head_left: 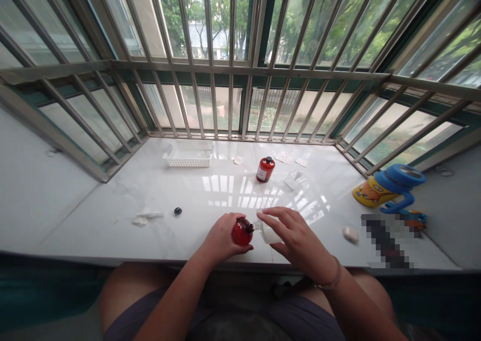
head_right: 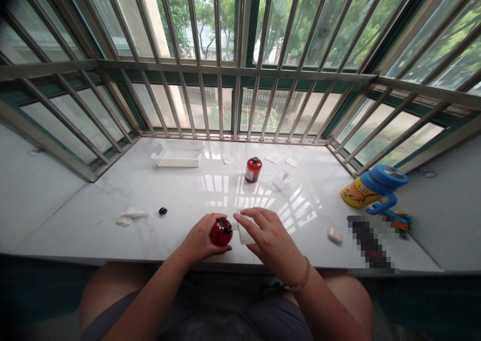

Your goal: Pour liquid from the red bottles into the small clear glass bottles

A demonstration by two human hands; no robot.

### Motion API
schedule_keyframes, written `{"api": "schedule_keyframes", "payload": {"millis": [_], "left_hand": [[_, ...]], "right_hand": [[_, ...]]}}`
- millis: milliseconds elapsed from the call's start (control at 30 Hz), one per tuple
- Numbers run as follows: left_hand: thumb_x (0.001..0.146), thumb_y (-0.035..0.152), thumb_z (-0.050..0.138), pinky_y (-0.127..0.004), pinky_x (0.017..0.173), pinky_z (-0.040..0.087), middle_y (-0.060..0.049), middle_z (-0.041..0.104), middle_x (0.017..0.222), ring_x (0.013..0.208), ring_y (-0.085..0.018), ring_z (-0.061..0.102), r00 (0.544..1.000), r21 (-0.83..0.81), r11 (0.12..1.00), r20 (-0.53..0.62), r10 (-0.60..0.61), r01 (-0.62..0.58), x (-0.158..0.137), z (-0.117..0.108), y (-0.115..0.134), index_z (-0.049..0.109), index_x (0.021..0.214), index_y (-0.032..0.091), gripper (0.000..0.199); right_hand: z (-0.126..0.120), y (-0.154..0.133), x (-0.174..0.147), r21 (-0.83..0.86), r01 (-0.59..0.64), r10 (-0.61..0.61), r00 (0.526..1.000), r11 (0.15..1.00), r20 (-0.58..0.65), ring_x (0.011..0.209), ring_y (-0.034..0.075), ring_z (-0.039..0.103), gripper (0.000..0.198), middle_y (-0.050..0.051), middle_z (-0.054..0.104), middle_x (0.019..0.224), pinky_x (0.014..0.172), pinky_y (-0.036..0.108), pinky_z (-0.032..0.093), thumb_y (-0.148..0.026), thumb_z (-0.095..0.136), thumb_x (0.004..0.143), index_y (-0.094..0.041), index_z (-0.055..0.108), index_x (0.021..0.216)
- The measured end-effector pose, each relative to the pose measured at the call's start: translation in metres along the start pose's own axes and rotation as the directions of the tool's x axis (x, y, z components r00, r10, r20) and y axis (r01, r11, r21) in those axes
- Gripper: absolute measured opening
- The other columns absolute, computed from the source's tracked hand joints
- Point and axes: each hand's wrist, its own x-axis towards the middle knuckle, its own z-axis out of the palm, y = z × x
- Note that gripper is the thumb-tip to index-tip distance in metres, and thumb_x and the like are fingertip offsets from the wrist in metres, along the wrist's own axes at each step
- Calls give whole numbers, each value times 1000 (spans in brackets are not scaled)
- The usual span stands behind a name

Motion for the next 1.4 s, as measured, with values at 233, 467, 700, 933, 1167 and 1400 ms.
{"api": "schedule_keyframes", "payload": {"millis": [233,467,700,933,1167,1400], "left_hand": [[60,39,103,-50,107,57,-7,73,127,120,-33,69,1000,1,1000,-16,8,-8,-1,0,0,64,131,27,82],[60,39,103,-50,107,57,-7,73,127,120,-33,69,1000,-14,1000,-20,12,-12,0,1,-2,63,131,28,82],[61,38,103,-50,109,56,-7,72,129,122,-33,68,1000,-30,1000,-14,0,-1,-1,1,-3,62,132,27,83],[61,38,103,-49,109,55,-7,72,130,123,-33,67,1000,-33,999,-11,-13,13,0,0,-3,62,132,26,83],[61,38,103,-49,110,55,-7,71,131,123,-32,67,1000,-39,999,-8,-19,19,0,0,-3,61,132,26,83],[61,37,103,-48,108,56,-7,72,130,122,-33,67,1000,-42,999,-21,-13,12,-1,1,-3,61,132,27,82]], "right_hand": [[-1,0,1,-16,7,-8,1000,1000,-3,132,34,61,91,11,64,146,112,57,53,-1,73,78,-32,46,160],[-2,-2,1,-21,17,-17,1000,1000,-23,132,34,61,93,10,64,146,112,56,54,0,70,79,-33,45,162],[-2,-3,1,-47,42,-43,999,998,-15,136,34,58,91,11,64,147,113,55,52,2,69,79,-30,46,161],[-1,-5,0,-79,77,-80,996,994,-43,134,34,59,86,11,66,145,111,54,52,1,68,82,-28,47,161],[0,-5,0,-107,91,-99,993,990,-72,134,32,59,78,11,66,145,111,53,51,-4,68,88,-28,49,160],[-1,-4,1,-160,127,-144,985,979,-100,135,32,57,68,12,66,145,111,51,50,-4,65,93,-24,54,158]]}}
